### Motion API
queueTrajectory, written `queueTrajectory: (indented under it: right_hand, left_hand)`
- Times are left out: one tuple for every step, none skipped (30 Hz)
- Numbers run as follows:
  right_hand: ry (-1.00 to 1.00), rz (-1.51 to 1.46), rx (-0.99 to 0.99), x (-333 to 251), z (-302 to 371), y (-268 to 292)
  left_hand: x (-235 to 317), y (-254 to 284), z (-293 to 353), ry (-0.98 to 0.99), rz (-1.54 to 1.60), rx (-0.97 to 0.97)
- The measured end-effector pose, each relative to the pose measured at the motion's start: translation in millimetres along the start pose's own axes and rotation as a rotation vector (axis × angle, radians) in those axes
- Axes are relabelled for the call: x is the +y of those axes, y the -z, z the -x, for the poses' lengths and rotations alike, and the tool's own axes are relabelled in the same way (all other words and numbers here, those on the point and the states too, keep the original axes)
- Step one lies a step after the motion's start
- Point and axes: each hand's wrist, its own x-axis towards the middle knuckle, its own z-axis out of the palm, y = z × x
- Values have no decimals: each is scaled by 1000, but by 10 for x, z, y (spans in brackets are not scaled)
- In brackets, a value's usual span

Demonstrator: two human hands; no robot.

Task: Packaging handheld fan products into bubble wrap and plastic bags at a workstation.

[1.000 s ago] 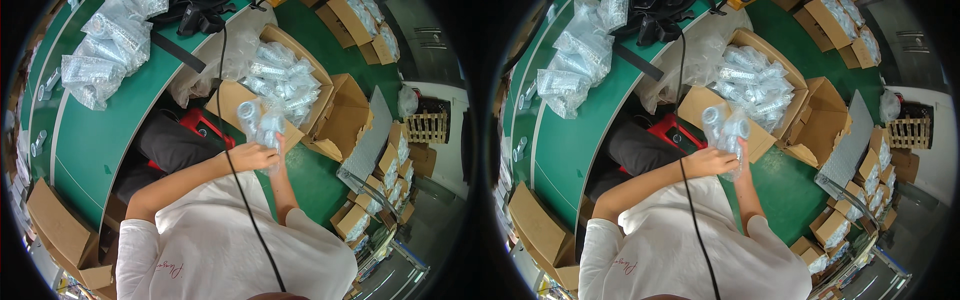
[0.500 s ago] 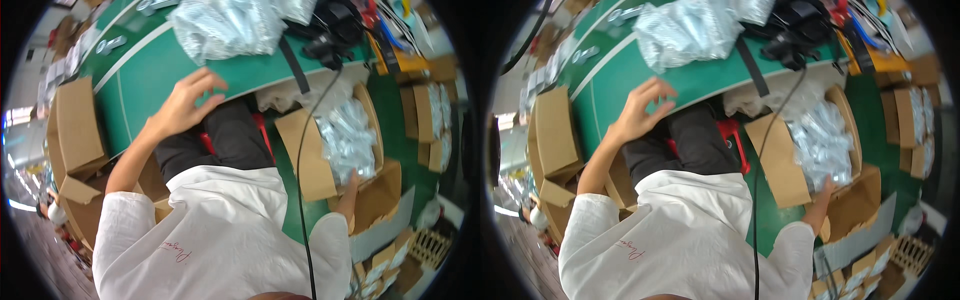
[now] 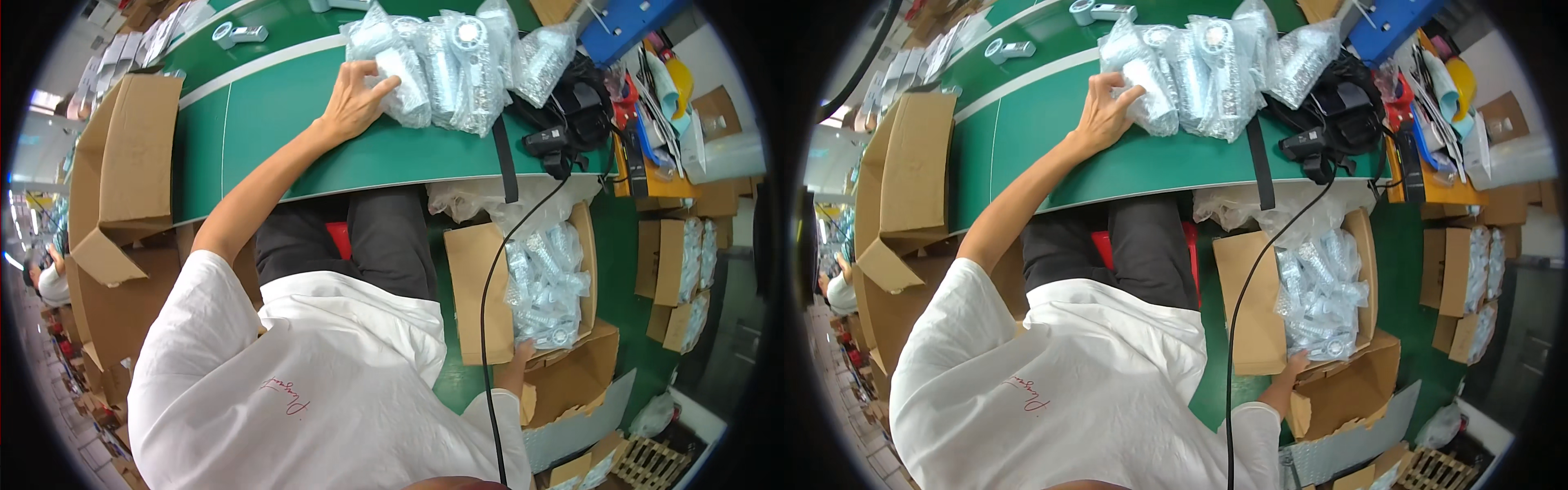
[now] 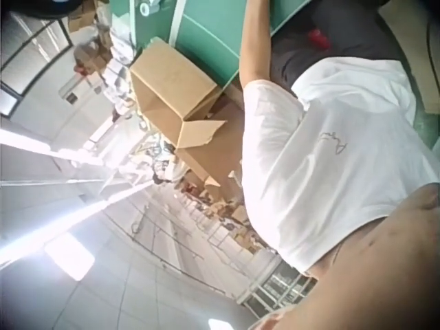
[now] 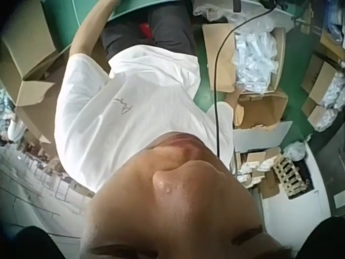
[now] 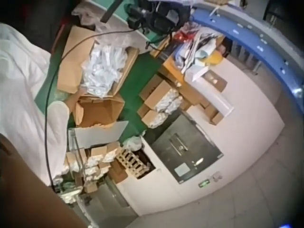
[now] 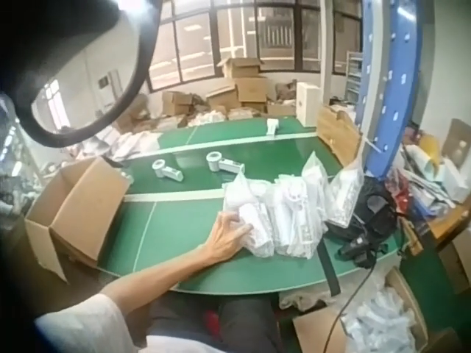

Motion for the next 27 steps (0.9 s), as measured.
queueTrajectory:
  right_hand:
    - [16,22,-2,-143,-58,-63]
    - [32,47,-11,-177,58,-58]
    - [48,71,-23,-212,152,-28]
    - [65,96,-34,-80,413,316]
    - [83,121,-49,-57,372,479]
    - [97,147,-64,-217,305,334]
    - [119,172,-94,-277,247,350]
    - [139,203,-121,-361,270,338]
    - [162,228,-153,-445,353,263]
    - [187,253,-188,-519,470,179]
    - [212,272,-213,-580,567,114]
    - [236,295,-240,-620,626,104]
    - [260,314,-268,-590,773,203]
    - [284,333,-303,-704,720,59]
    - [310,351,-340,-795,673,-46]
    - [332,371,-372,-877,651,-110]
    - [352,394,-402,-955,617,-160]
    - [373,416,-431,-1033,585,-214]
    - [396,432,-455,-1121,542,-303]
    - [420,446,-476,-1208,505,-391]
    - [440,454,-491,-1285,487,-477]
    - [460,461,-503,-1362,473,-557]
    - [475,469,-517,-1626,674,-680]
    - [424,278,-662,-1878,864,-956]
    - [564,311,-692,-2292,1173,-1132]
    - [699,348,-710,-2648,1441,-1283]
    - [775,283,-689,-2959,1689,-1419]
  left_hand:
    - [-25,-33,64,10,14,1]
    - [-67,-11,58,3,75,15]
    - [-136,28,-1,-3,134,29]
    - [-227,17,-12,26,122,23]
    - [-308,9,-13,38,181,51]
    - [-336,19,-19,48,242,78]
    - [-370,110,-77,51,282,110]
    - [-381,205,-165,58,327,143]
    - [-408,324,-244,125,379,84]
    - [-452,365,-306,93,412,164]
    - [-514,373,-381,51,448,248]
    - [-524,459,-399,104,492,212]
    - [-515,587,-418,157,534,178]
    - [-532,709,-427,142,522,248]
    - [-561,844,-424,181,496,216]
    - [-566,1017,-397,220,476,185]
    - [-524,1262,-386,315,571,121]
    - [-435,1496,-342,412,668,62]
    - [-343,1725,-202,441,639,65]
    - [-246,2022,-16,410,597,86]
    - [-135,2340,143,369,558,104]
    - [-28,2696,290,431,631,-23]
    - [47,2959,513,418,662,-28]
    - [142,3250,746,516,659,-157]
    - [229,3487,922,595,678,-285]
    - [291,3633,1077,695,667,-392]
    - [331,3739,1300,805,628,-455]
